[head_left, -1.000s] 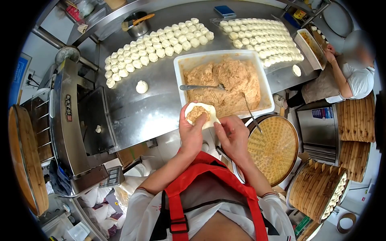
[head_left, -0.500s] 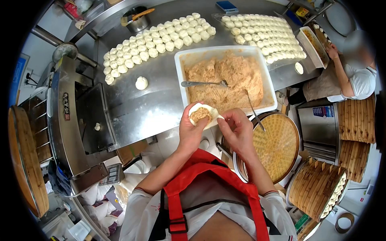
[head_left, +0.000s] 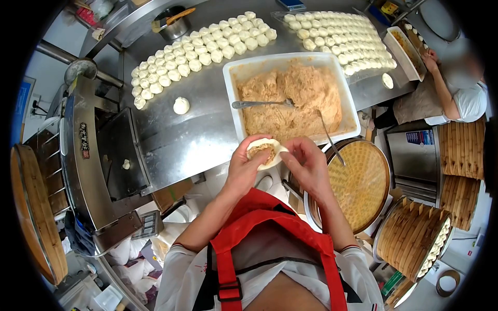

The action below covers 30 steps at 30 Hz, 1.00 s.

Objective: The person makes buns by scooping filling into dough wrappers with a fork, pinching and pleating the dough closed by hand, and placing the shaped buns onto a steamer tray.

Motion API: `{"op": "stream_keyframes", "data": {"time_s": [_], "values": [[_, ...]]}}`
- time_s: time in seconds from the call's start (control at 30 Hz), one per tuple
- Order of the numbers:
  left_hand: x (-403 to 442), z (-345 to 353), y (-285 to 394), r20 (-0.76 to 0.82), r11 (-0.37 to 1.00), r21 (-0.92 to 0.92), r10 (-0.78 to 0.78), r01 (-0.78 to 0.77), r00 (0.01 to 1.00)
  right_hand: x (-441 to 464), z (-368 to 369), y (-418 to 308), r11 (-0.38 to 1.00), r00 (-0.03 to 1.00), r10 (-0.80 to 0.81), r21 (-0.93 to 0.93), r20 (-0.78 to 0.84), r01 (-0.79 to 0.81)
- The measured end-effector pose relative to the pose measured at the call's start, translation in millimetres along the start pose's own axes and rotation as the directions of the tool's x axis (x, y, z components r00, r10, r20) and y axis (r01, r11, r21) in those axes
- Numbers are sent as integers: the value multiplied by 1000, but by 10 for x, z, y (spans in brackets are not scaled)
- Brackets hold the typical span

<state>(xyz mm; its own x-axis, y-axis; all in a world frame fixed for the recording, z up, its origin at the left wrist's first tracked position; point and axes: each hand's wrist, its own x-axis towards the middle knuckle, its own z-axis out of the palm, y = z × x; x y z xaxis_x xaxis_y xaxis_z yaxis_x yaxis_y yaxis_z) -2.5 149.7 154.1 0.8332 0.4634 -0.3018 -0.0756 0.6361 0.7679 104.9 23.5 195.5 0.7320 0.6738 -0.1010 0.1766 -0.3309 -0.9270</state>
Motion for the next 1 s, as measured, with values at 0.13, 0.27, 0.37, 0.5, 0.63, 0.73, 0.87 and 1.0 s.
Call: {"op": "stream_keyframes", "data": {"time_s": [0.13, 0.27, 0.37, 0.5, 0.63, 0.73, 0.87, 1.0], "values": [[-10, -58, 20, 51, 993, 118, -5, -1, 999, 37, -29, 121, 997, 991, -19, 71, 134, 10], [-68, -15, 98, 54, 970, 241, -26, 12, 998, -2, -29, 184, 998, 993, -2, 61, 118, -5], [-52, -34, 114, 55, 945, 327, -27, 8, 998, -73, -71, -22, 993, 992, -89, -74, 86, 95], [-60, -24, 170, 78, 934, 357, -37, 7, 996, -53, -27, -83, 984, 990, -132, -117, 44, 136], [-91, -55, 209, 137, 890, 455, -68, -2, 988, -25, -21, 0, 992, 986, -111, -46, 128, 118], [-46, -102, 256, 165, 861, 509, -94, -3, 982, -81, -44, -70, 972, 977, -185, -126, 109, 198], [-30, -151, 262, 206, 847, 532, -137, 7, 969, -48, 20, -118, 973, 981, -188, -129, 56, 193], [62, -273, 238, 264, 919, 370, -245, 137, 933, 12, 13, -20, 983, 979, -149, -88, 136, 162]]}}
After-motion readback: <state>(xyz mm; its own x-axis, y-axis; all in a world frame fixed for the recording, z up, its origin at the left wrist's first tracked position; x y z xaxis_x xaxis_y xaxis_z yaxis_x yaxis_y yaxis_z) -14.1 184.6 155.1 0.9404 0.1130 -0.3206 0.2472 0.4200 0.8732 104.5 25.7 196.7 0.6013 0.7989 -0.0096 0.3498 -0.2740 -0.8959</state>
